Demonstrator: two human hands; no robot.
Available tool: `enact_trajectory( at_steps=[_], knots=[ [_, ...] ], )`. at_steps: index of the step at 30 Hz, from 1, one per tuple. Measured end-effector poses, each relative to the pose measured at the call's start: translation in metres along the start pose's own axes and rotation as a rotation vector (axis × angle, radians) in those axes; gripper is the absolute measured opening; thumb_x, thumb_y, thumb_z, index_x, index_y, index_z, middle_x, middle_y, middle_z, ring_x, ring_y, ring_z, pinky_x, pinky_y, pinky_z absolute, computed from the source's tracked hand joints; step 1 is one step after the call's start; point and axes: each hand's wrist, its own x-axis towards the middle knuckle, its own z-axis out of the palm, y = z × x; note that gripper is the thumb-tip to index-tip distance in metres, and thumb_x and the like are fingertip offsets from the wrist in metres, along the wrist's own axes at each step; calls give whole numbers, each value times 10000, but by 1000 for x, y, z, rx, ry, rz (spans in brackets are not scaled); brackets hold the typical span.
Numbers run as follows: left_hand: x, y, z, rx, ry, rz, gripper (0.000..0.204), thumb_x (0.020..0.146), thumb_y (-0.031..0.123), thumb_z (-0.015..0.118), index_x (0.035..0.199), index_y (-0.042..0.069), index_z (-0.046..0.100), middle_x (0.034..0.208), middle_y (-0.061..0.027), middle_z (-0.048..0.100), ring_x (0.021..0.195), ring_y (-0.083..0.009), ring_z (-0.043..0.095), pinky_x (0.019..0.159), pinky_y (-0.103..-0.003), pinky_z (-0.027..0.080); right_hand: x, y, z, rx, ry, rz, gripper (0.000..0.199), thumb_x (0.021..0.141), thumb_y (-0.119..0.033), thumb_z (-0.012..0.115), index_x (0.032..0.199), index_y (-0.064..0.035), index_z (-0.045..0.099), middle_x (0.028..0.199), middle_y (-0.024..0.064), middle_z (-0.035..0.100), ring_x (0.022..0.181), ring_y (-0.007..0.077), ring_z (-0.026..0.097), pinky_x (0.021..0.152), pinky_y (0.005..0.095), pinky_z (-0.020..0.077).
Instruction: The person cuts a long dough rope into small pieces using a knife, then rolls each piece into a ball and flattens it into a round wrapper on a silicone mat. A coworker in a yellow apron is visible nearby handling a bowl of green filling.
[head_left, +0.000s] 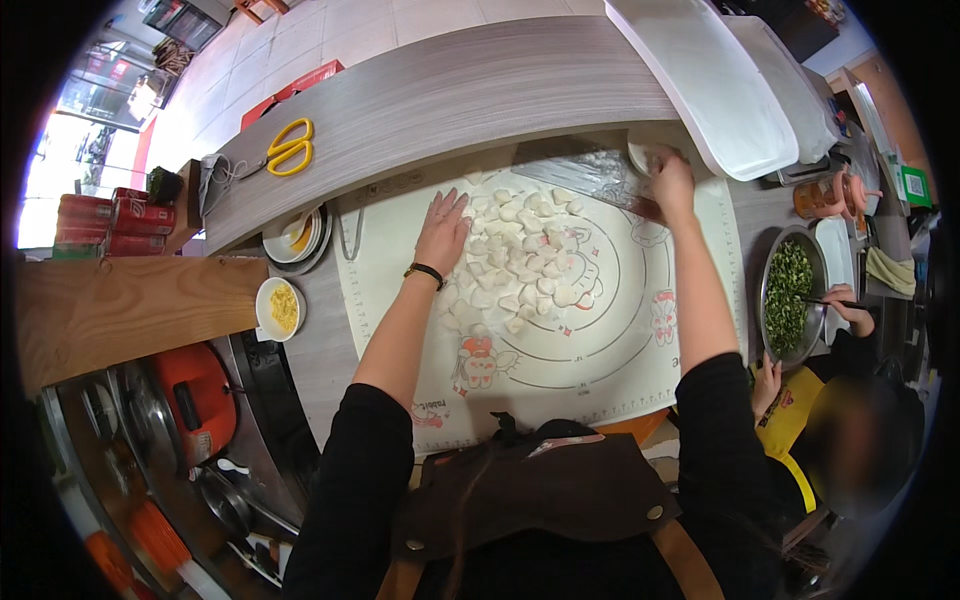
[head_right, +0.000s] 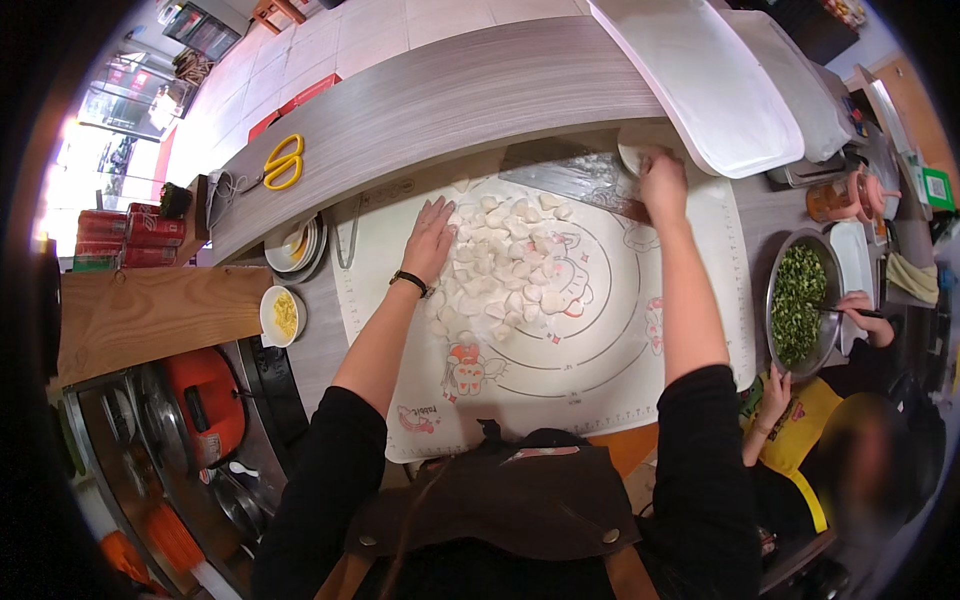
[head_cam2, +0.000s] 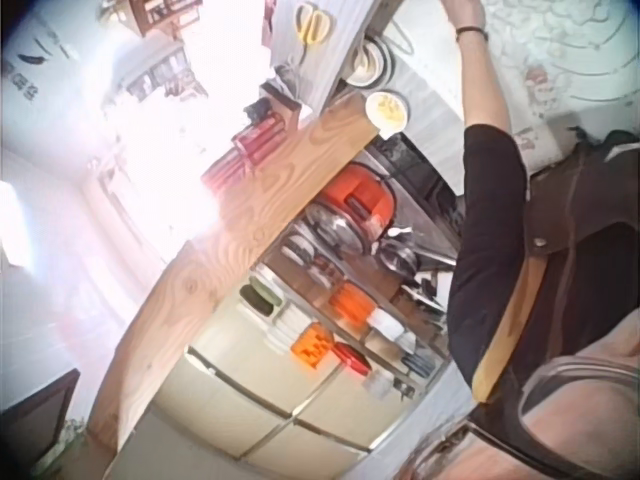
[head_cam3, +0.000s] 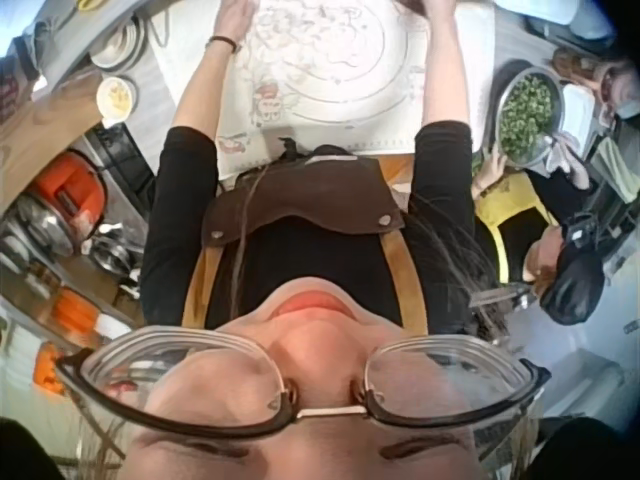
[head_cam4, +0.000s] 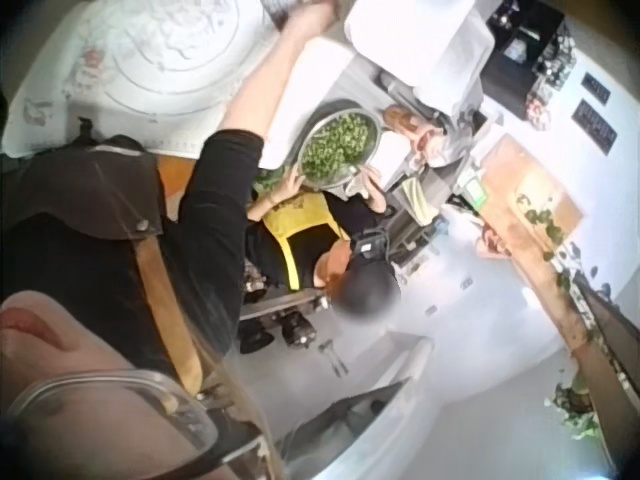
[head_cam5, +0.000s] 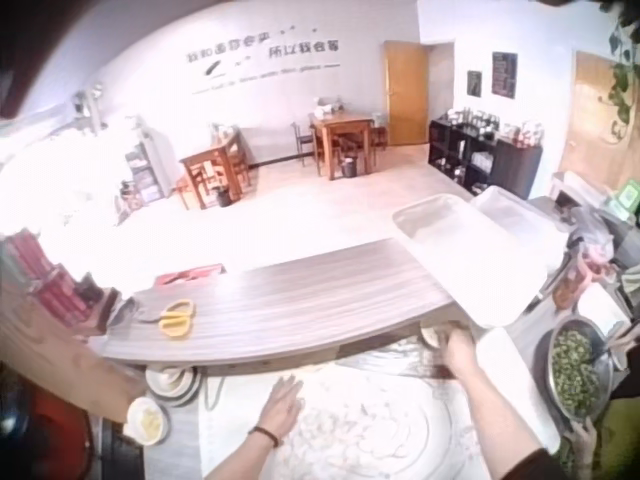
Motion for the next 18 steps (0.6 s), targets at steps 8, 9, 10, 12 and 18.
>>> enact_trajectory(
  at_steps=[8,9,10,12,18],
  knots=[
    [-43,-14,-27,-45,323,-317,338,901,127,557,1232,109,624,1361,-177,532,1292,-347,469,1039,-379,404,50,29,26,115,-124,82,288,793,-70,643,1073,-92,707,943,139,720,907,298,684,856,387,524],
    [-47,-16,-29,-75,290,-349,324,897,108,555,1210,113,638,1345,-162,549,1290,-340,474,1046,-381,401,43,15,24,315,-82,258,286,787,-66,647,1067,-69,706,927,136,724,886,272,691,847,380,526],
    [-54,-17,-31,-105,260,-386,314,892,88,552,1188,117,652,1329,-148,566,1288,-334,479,1052,-384,399,24,-9,24,367,-227,169,277,786,-71,652,1057,-54,705,914,124,726,874,247,688,838,373,525],
    [-57,-21,-29,-4,203,-217,324,875,15,539,1140,134,682,1267,-73,626,1285,-314,492,1094,-395,375,-34,-65,37,349,-410,-73,229,780,-77,665,1002,-73,724,877,98,726,841,213,676,804,380,521],
    [-66,-15,-15,-330,318,-315,353,866,8,522,1165,111,679,1245,-77,644,1288,-291,502,1020,-349,442,-51,-188,53,376,-652,-159,283,763,7,631,1004,-94,740,906,155,713,781,266,683,756,372,541]
  ],
)
